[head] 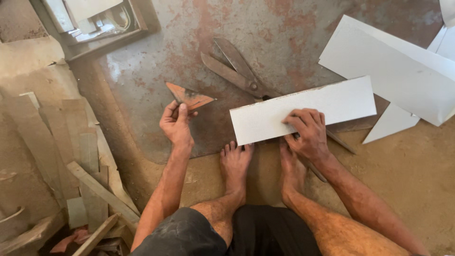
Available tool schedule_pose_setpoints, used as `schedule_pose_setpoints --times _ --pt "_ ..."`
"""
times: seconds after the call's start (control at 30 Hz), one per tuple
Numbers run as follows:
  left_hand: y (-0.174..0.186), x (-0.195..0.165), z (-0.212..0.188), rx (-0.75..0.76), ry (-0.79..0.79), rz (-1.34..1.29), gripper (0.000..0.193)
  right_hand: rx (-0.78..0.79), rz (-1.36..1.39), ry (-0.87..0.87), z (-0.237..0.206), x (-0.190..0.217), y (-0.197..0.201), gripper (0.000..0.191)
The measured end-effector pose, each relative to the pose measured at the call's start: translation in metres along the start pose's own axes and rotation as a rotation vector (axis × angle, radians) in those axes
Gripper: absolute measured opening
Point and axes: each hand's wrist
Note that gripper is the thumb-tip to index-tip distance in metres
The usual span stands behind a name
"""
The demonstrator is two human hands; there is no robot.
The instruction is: The person sits on the floor and cuts white sheet metal into star-shaped pieces with large hand snips, using a triangular metal template to mark and guide each cut. They stack the finished cut pieces aside and reach for new sheet offcuts to continue cutting.
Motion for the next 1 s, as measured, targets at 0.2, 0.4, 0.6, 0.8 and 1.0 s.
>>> schedule_pose_setpoints --times 0.2,0.4,0.6,0.8,1.0 --pt "-0.032 -0.004 -0.013 0.053 0.071 -0.01 0.018 0.044 0.02 -0.012 0.0 -0.007 -0.001 0.036" --pt "-0.035 -0.003 -0.019 0.057 0.075 0.021 0.02 0.103 0.082 -0.007 0.001 -0.011 -0.006 0.051" --pt "-0.026 0.002 -0.022 0.046 0.106 0.069 0.021 0.151 0.095 -0.017 0.01 -0.013 -0.001 0.05" --pt "-0.028 0.01 -0.026 0.047 0.103 0.034 0.022 0.185 0.024 0.021 0.02 -0.01 0.004 0.06" --pt "-0.03 0.012 -0.027 0.048 0.139 0.04 0.022 0.245 -0.006 0.08 0.027 0.005 -0.004 0.074"
Point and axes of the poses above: each hand's wrist, its own z-axis towards the middle knuckle, its own y-axis out of the back of the hand, x = y × z, and after that the axes turned 9 degrees about -y, right-handed
